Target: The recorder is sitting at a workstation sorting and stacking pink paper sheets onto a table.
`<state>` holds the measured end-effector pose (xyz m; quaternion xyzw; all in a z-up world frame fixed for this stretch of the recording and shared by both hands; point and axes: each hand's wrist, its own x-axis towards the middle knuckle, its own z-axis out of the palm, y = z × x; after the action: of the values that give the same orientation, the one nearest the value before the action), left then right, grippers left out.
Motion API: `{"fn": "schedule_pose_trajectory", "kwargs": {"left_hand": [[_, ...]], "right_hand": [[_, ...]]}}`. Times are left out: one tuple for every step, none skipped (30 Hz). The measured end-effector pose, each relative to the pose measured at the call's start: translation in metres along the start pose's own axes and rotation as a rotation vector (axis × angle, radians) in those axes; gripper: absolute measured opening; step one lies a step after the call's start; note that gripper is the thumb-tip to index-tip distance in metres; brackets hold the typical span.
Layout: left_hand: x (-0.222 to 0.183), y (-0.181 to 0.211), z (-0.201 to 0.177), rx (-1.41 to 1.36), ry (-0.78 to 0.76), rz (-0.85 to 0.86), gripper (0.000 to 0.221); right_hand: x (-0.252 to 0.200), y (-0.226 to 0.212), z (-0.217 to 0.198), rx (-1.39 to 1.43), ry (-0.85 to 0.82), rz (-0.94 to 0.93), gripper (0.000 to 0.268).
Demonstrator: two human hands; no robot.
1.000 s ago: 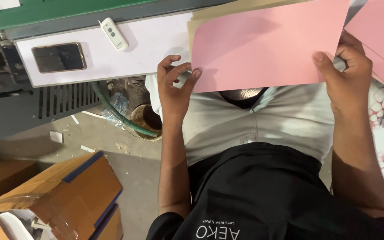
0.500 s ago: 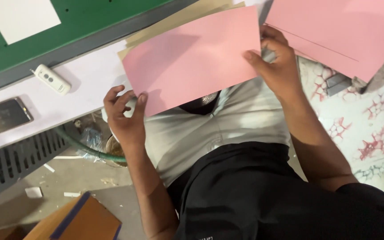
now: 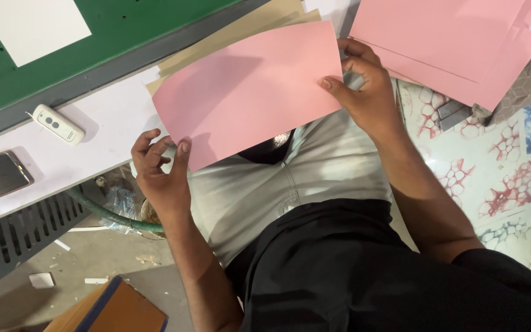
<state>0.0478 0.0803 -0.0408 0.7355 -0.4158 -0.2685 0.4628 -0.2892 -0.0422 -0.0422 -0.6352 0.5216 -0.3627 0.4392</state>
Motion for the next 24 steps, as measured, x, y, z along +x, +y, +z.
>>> {"fn": "schedule_pose_trajectory", "kwargs": {"left_hand": [[0.000, 0.000, 0.000, -0.003, 0.001, 0.000, 0.019], [0.000, -0.001, 0.000, -0.005, 0.001, -0.001, 0.018], [-0.001, -0.001, 0.000, -0.006, -0.001, -0.002, 0.018], [-0.001, -0.002, 0.000, 0.010, -0.011, 0.015, 0.019], [-0.001, -0.002, -0.001, 0.026, -0.020, 0.031, 0.020], [-0.001, 0.000, 0.001, 0.026, -0.020, 0.033, 0.020], [-0.002, 0.002, 0.002, -0.006, -0.020, -0.010, 0.031], [-0.003, 0.004, 0.004, -0.036, -0.018, -0.051, 0.043], [-0.004, -0.003, 0.002, -0.035, -0.017, -0.049, 0.043], [-0.004, -0.010, 0.000, -0.337, -0.050, -0.046, 0.059], [-0.004, -0.017, -0.001, -0.641, -0.084, -0.043, 0.076], [-0.004, -0.009, 0.000, -0.637, -0.086, -0.032, 0.076], [-0.004, -0.002, 0.002, -0.325, 0.065, 0.068, 0.074], [-0.008, 0.005, 0.003, -0.009, 0.214, 0.156, 0.072], [-0.003, 0.017, 0.012, -0.005, 0.214, 0.159, 0.072], [-0.001, 0.028, 0.020, 0.128, 0.157, 0.284, 0.068], [0.000, 0.039, 0.028, 0.261, 0.096, 0.408, 0.065], [0.006, 0.044, 0.036, 0.264, 0.098, 0.414, 0.065], [0.012, 0.049, 0.045, 0.381, -0.006, 0.487, 0.061], [0.023, 0.055, 0.056, 0.495, -0.109, 0.567, 0.058], [0.028, 0.052, 0.061, 0.493, -0.104, 0.581, 0.058], [0.032, 0.048, 0.065, 0.568, -0.158, 0.575, 0.057], [0.036, 0.043, 0.069, 0.642, -0.213, 0.569, 0.058], [0.035, 0.043, 0.068, 0.642, -0.219, 0.568, 0.058]], "right_hand": [[0.000, 0.000, 0.000, -0.018, 0.003, 0.005, 0.024], [-0.001, 0.000, 0.000, -0.035, 0.007, 0.011, 0.024], [-0.002, 0.001, 0.000, -0.036, 0.008, 0.013, 0.024], [-0.003, 0.002, 0.000, -0.100, 0.012, -0.015, 0.025], [-0.003, 0.003, 0.000, -0.164, 0.016, -0.042, 0.027], [-0.005, 0.000, 0.000, -0.163, 0.017, -0.043, 0.027], [-0.007, -0.004, -0.001, -0.368, 0.043, -0.122, 0.035], [-0.009, -0.007, -0.001, -0.572, 0.069, -0.203, 0.044], [-0.007, -0.023, 0.001, -0.570, 0.070, -0.204, 0.044], [-0.005, -0.038, 0.003, -0.617, 0.117, -0.275, 0.071], [-0.002, -0.054, 0.005, -0.664, 0.164, -0.346, 0.099], [-0.002, -0.048, 0.011, -0.659, 0.173, -0.351, 0.099], [-0.002, -0.041, 0.018, -0.625, 0.214, -0.366, 0.100], [-0.004, -0.034, 0.024, -0.591, 0.247, -0.376, 0.101], [-0.001, -0.042, 0.040, -0.586, 0.249, -0.375, 0.101], [-0.001, -0.050, 0.055, -0.514, 0.126, -0.313, 0.084], [-0.002, -0.059, 0.070, -0.441, 0.003, -0.252, 0.069], [0.001, -0.058, 0.086, -0.437, 0.006, -0.255, 0.069], [0.003, -0.057, 0.102, -0.412, -0.026, -0.324, 0.070], [0.010, -0.056, 0.117, -0.391, -0.050, -0.398, 0.072], [0.014, -0.050, 0.120, -0.391, -0.038, -0.406, 0.072], [0.016, -0.043, 0.123, -0.523, -0.041, -0.451, 0.074], [0.018, -0.035, 0.128, -0.655, -0.045, -0.493, 0.076], [0.020, -0.029, 0.112, -0.654, -0.045, -0.486, 0.076]]}}
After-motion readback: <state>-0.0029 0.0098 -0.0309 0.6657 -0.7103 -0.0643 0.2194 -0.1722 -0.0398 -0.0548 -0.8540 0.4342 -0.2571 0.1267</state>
